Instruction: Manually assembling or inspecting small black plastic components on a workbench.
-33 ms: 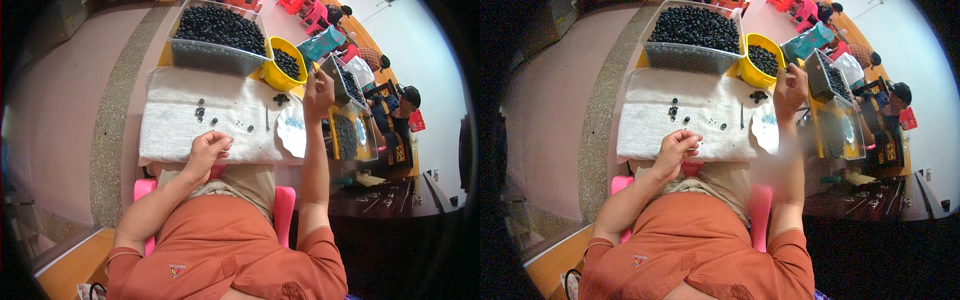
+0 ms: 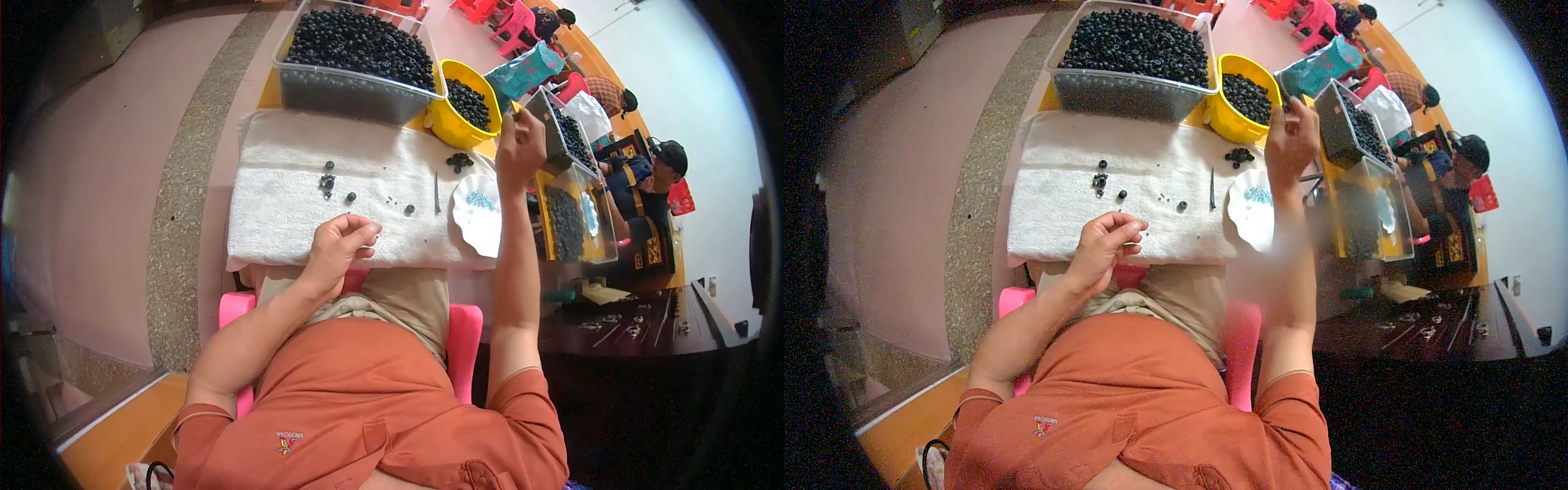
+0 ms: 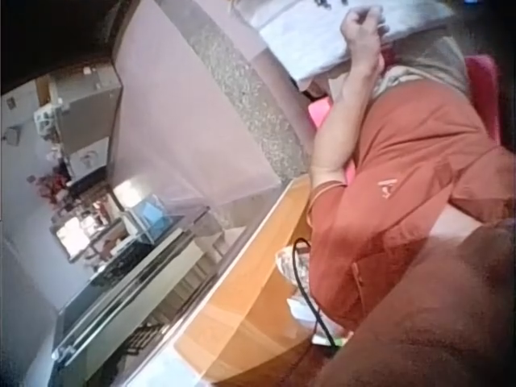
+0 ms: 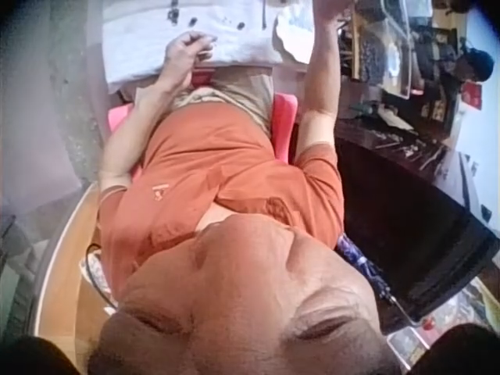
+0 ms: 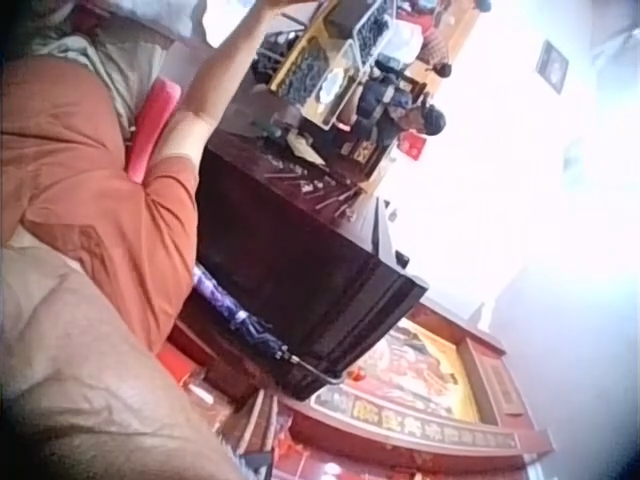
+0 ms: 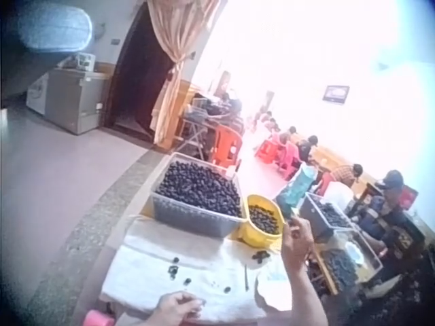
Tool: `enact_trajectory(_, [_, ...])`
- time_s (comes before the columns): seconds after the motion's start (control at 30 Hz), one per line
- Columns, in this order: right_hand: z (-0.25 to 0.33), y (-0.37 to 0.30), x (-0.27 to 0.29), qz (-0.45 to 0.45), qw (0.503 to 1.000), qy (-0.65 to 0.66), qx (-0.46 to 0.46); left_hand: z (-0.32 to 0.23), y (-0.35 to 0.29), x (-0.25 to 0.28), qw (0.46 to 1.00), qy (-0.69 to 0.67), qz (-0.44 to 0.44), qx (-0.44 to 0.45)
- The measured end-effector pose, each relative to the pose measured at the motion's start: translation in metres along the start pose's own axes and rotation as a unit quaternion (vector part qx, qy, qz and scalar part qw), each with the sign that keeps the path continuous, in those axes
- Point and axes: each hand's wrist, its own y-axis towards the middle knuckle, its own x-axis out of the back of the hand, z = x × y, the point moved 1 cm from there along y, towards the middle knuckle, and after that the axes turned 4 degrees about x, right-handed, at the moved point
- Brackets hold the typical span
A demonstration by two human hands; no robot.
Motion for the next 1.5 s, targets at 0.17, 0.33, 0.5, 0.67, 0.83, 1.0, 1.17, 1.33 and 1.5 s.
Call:
enact_trajectory(0.17, [-0.057,0.011,-0.019,0.118,0.971,-0.205,0.042,0.000,0.000,0.000,1.000,-0.002,-0.004,0.007])
enact_trajectory(0.33, [-0.010,-0.027,-0.029,0.187,0.981,0.009,-0.057,-0.004,-0.003,0.001,1.000,0.005,-0.016,0.014])
enact_trajectory(0.5, [0.046,-0.084,-0.044,0.306,0.931,0.185,-0.075,0.007,0.002,-0.003,1.000,-0.009,0.010,0.003])
enact_trajectory(0.67, [0.098,-0.103,-0.067,0.450,0.879,0.157,-0.023,0.011,-0.002,-0.007,0.998,0.040,0.003,-0.044])
enact_trajectory(0.83, [0.102,-0.116,-0.078,0.481,0.871,0.067,0.075,0.008,-0.006,-0.012,0.995,0.067,0.013,-0.077])
enact_trajectory(1.0, [0.111,-0.114,-0.081,0.556,0.829,-0.004,0.061,0.009,-0.002,-0.006,0.994,0.058,0.010,-0.094])
enact_trajectory(1.17, [0.099,-0.119,-0.070,0.499,0.859,0.102,-0.056,0.001,-0.002,-0.006,0.993,0.035,-0.055,-0.103])
enact_trajectory(1.33, [0.106,-0.117,-0.048,0.448,0.832,0.276,-0.174,-0.004,0.004,0.002,0.985,0.005,-0.101,-0.139])
enact_trajectory(1.5, [0.119,-0.123,-0.034,0.461,0.765,0.396,-0.214,-0.005,0.003,0.003,0.991,0.013,-0.064,-0.117])
